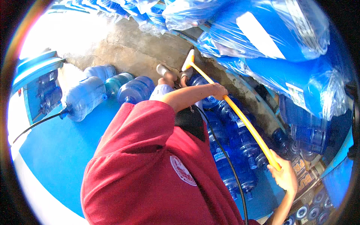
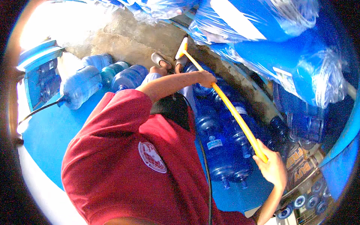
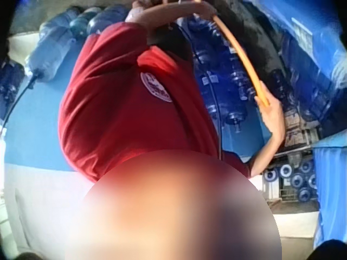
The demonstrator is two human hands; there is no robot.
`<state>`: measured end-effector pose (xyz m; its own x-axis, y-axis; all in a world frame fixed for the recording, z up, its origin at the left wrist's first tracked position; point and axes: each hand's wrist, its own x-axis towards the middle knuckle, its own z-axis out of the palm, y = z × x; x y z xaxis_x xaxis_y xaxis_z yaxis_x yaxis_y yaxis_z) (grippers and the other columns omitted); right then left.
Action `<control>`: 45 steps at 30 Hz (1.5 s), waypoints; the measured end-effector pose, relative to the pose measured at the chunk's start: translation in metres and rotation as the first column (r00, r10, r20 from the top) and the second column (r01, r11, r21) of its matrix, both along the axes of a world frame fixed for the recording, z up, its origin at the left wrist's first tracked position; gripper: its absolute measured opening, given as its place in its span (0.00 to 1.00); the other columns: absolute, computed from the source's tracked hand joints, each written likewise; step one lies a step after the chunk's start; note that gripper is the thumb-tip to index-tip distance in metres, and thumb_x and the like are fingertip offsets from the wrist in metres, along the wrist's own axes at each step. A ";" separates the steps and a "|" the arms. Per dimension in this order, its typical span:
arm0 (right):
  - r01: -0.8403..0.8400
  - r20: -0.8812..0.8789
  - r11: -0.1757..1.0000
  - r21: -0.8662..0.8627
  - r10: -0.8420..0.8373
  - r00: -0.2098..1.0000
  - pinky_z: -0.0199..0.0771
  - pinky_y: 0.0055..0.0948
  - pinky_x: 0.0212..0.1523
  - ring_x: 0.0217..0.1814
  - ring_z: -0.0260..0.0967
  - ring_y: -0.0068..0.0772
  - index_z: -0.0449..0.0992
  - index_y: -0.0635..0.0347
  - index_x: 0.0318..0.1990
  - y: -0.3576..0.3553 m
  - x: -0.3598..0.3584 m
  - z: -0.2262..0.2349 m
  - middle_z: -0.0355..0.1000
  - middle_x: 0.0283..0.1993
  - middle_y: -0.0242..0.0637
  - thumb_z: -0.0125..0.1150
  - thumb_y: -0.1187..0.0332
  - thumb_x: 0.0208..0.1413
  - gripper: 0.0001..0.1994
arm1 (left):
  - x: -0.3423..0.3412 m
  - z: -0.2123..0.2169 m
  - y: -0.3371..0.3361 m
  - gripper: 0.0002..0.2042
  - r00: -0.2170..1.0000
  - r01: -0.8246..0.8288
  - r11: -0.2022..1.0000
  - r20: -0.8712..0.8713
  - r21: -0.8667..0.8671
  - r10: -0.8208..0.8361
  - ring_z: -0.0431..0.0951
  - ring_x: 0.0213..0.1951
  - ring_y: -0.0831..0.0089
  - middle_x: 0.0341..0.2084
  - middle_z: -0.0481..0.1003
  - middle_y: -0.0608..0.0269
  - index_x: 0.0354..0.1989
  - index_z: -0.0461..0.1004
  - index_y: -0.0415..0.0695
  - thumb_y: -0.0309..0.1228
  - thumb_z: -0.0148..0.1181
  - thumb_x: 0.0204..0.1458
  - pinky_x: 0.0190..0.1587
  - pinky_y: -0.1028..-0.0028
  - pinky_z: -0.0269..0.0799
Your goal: The person sweeps a wet concrete floor with a long-handled broom in a storage area filled with large blue water jugs. They move the broom back and forth to push water and debris toward a drain or exit, occasionally repositioning to reach different sections.
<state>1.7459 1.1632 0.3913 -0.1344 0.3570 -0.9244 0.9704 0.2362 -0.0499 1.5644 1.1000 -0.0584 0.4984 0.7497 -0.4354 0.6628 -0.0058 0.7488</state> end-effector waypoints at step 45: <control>-0.258 -0.427 0.907 -0.333 0.099 0.899 0.62 0.26 0.12 0.12 0.59 0.20 0.67 0.55 0.58 -0.086 -0.264 -0.312 0.63 0.18 0.28 0.55 0.68 0.58 0.20 | -0.216 -0.064 -0.206 0.19 -0.694 -0.335 -0.319 0.003 -0.886 0.720 0.78 0.46 0.54 0.43 0.76 0.48 0.49 0.67 0.35 0.41 0.48 0.61 0.48 0.61 0.77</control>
<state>1.4815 1.0773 0.0797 -0.5401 -0.0683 -0.8388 0.7938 0.2897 -0.5347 1.3486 0.8944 -0.1220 -0.3194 0.3875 -0.8647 -0.9353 0.0175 0.3534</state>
